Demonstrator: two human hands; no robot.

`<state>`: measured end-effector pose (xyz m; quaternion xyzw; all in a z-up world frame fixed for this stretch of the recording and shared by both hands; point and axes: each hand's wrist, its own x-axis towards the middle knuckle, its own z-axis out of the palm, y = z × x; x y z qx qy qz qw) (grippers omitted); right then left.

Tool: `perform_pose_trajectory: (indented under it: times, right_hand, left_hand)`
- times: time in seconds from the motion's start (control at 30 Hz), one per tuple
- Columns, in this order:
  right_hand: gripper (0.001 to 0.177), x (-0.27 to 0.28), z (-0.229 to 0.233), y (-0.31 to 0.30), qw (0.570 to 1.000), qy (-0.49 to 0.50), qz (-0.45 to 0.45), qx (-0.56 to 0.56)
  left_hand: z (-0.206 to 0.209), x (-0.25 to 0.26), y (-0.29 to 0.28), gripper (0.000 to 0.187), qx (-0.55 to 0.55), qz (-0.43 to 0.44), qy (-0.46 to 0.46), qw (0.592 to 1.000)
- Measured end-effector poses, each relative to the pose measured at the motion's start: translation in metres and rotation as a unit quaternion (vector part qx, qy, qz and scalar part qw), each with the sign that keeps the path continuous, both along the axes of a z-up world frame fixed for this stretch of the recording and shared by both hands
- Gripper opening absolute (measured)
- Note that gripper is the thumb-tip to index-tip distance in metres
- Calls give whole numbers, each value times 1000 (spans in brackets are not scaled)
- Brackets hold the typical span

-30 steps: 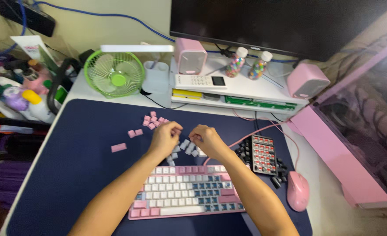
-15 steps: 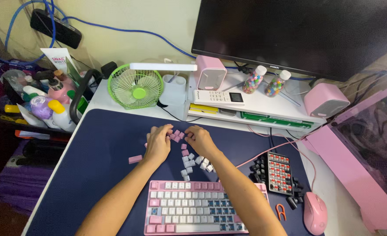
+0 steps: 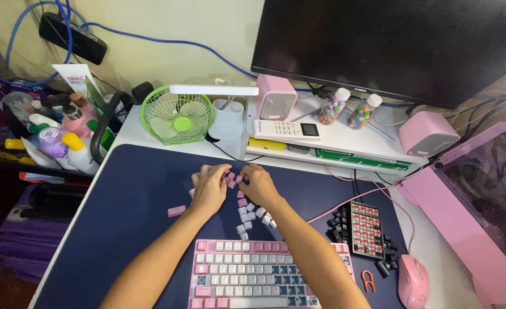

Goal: The person assembles a mechanical keyboard by placing pink and white keycaps onto the keyboard switches one by one. They pick keycaps from piles on the desk and press them into place across the keyboard surface.

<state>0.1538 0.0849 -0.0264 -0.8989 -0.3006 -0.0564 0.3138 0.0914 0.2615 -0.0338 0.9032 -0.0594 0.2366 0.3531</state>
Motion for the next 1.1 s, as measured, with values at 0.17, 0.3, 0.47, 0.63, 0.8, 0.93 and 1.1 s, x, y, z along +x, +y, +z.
perform_pose_trajectory:
  times: [0.17, 0.3, 0.47, 0.63, 0.8, 0.93, 1.1]
  right_hand:
    - [22, -18, 24, -11, 998, -60, 33, 9]
    - [24, -45, 48, -30, 992, -108, 46, 45]
    - [27, -82, 76, -65, 991, -102, 35, 77]
    - [26, -120, 90, -104, 992, -97, 9, 74]
    - [33, -155, 102, -158, 990, -110, 36, 77]
    - [31, -177, 103, -196, 997, -31, -6, 69]
    - [29, -194, 92, -233, 997, -46, -17, 57]
  left_hand:
    - [16, -9, -10, 35, -10, -36, -12, 999]
    - [25, -21, -28, 37, -44, -98, -39, 993]
    - [44, -39, -54, 29, -55, -153, -95, 982]
    - [69, -69, -88, 29, -79, -202, -89, 972]
    - [83, -97, -134, 29, -87, -230, -45, 968]
    - [78, -109, -171, 24, -91, -265, -9, 960]
    - [60, -118, -207, 21, -91, -307, -37, 946]
